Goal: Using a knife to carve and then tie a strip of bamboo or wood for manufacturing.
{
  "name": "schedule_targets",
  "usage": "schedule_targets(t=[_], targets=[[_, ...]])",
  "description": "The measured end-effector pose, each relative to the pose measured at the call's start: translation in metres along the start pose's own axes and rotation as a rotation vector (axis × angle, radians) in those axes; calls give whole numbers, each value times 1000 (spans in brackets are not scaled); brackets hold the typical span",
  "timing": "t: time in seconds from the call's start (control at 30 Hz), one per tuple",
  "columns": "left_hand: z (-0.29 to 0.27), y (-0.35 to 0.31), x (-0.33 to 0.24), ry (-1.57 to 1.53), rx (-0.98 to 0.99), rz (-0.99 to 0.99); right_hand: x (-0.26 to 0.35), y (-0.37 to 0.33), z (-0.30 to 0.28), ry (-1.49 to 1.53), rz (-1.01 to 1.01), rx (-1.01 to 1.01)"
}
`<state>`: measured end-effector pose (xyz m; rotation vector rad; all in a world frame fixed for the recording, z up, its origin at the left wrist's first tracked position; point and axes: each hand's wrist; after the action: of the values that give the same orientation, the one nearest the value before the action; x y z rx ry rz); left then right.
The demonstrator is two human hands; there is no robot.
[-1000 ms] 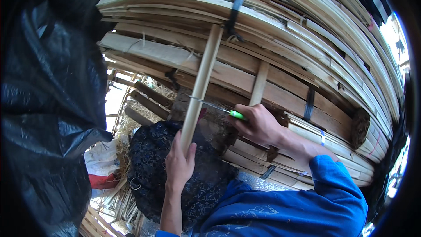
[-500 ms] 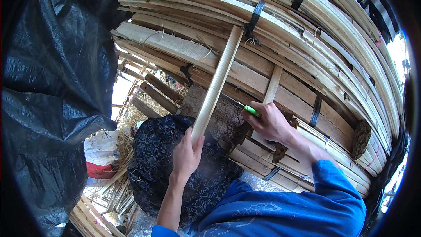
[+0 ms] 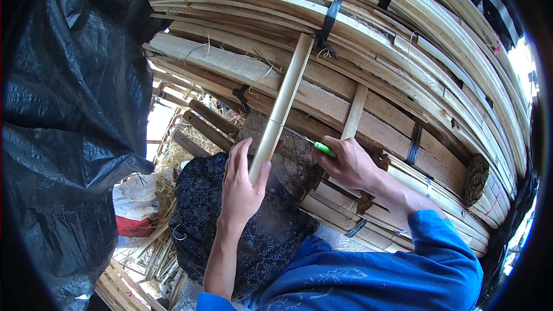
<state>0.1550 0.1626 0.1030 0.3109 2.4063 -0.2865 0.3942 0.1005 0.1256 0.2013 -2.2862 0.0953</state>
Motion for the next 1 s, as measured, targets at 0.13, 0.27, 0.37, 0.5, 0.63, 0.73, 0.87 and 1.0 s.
schedule_targets(t=[0.13,0.27,0.37,0.5,0.63,0.73,0.87,1.0], targets=[[17,14,-11,209,-14,131,-2,-2,-2,40,15,-79],[37,18,-24,460,-57,201,-4,-1,-5,97,78,-283],[43,25,-31,534,-76,152,7,5,-14,169,212,-288],[45,39,-42,452,-139,172,-11,3,2,20,25,-409],[44,48,-46,384,-163,158,-9,4,0,163,27,-282],[37,51,-54,297,-218,197,0,7,-10,217,93,-166],[37,76,-66,188,-159,322,0,6,-6,330,78,-407],[54,113,-81,390,-220,507,7,8,-12,347,93,-467]])
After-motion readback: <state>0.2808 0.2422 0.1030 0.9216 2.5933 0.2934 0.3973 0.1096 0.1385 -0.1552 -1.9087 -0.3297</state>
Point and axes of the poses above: each hand's wrist, its own y-axis towards the middle knuckle, its own z-axis out of the palm, x = y × z, and after that the axes turned 14 degrees about -z, right-handed
